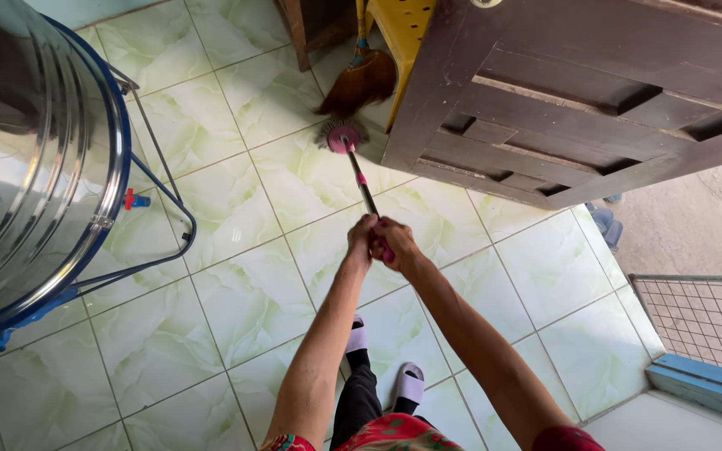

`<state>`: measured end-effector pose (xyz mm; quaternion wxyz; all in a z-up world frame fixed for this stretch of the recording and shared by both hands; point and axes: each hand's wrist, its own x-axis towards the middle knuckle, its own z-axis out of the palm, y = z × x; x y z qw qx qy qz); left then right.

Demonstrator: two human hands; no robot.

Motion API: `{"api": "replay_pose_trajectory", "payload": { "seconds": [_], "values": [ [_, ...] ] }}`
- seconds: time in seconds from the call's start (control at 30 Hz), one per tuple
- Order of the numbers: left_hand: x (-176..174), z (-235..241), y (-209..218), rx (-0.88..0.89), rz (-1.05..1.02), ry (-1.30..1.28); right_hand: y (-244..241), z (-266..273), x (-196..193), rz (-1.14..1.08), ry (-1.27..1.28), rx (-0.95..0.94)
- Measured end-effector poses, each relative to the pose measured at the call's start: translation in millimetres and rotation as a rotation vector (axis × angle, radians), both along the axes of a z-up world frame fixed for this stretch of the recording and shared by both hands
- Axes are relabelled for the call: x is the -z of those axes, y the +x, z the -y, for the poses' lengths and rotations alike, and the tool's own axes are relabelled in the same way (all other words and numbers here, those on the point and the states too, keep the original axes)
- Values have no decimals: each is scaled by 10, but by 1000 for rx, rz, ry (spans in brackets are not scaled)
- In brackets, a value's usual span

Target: Mop the tiled floor in a room near a water dispenser.

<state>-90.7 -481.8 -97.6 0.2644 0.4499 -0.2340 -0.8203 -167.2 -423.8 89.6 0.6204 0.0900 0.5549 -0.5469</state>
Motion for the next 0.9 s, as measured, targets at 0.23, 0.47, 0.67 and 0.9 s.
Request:
{"api": "replay_pose_trajectory", "payload": {
  "seconds": [0.23,0.47,0.67,0.9],
  "values": [
    [-796,-100,30,41,61,161,-213,14,547,59,-53,6],
    [-707,-1164,305,204,264,100,185,-1156,462,-59,6,-5],
    [-753,-2702,317,199,227,126,244,-2707,195,-27,36,4],
    [-1215,-4520,184,365,381,87,230,-4431,-647,20,198,51]
  ]
}}
